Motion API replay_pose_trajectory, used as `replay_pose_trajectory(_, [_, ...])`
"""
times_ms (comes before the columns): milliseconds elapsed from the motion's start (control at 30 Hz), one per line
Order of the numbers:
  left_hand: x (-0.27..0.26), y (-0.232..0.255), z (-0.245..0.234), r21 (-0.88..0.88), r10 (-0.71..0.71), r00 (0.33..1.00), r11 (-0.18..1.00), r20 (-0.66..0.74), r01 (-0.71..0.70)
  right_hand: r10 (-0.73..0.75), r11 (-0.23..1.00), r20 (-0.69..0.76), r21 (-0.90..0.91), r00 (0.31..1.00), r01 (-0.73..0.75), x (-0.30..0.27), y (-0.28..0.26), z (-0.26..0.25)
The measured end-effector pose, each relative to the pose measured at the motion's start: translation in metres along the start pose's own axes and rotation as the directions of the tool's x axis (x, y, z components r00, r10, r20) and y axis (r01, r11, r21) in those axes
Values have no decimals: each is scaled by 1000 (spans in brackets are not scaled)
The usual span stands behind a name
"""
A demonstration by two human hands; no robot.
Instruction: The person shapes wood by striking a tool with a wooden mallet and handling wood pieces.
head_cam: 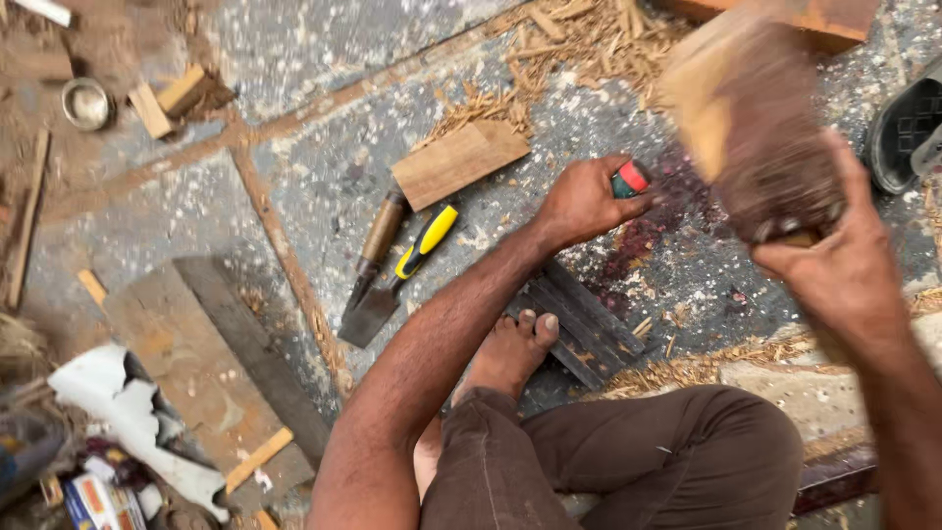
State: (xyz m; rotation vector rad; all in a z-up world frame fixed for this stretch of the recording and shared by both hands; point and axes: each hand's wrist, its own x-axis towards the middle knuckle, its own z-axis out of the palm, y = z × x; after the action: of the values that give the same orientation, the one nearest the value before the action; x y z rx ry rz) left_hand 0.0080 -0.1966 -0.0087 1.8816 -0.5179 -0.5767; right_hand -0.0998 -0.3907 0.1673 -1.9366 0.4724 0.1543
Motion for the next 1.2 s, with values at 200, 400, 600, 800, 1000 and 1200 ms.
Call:
replay_pose_trajectory(200, [3,-6,8,-44,44,998,998,-42,-46,243,844,91,-510,966,-165,-6,-14,-1])
replay_pose_trajectory(400, [-6,-11,4,-7,-144,989,990,44,144,473,623,-105,-662,875,-417,-7,-30,24])
replay_pose_trajectory(600, [-20,9,-20,-54,70,987,995,-141,-79,376,923,-30,-76,926,-377,-16,33,29])
replay_pose_trajectory(800, [-38,35,-89,-85,131,958,984,-255,-157,478,848,-13,266,878,-457,-23,151,75])
replay_pose_trajectory(1000, [-40,36,-78,-101,164,955,976,-249,-194,437,843,29,336,899,-420,-14,175,72])
replay_pose_trajectory(1200, [-24,26,-55,-42,96,985,994,-145,-103,460,845,5,304,888,-440,-8,176,74])
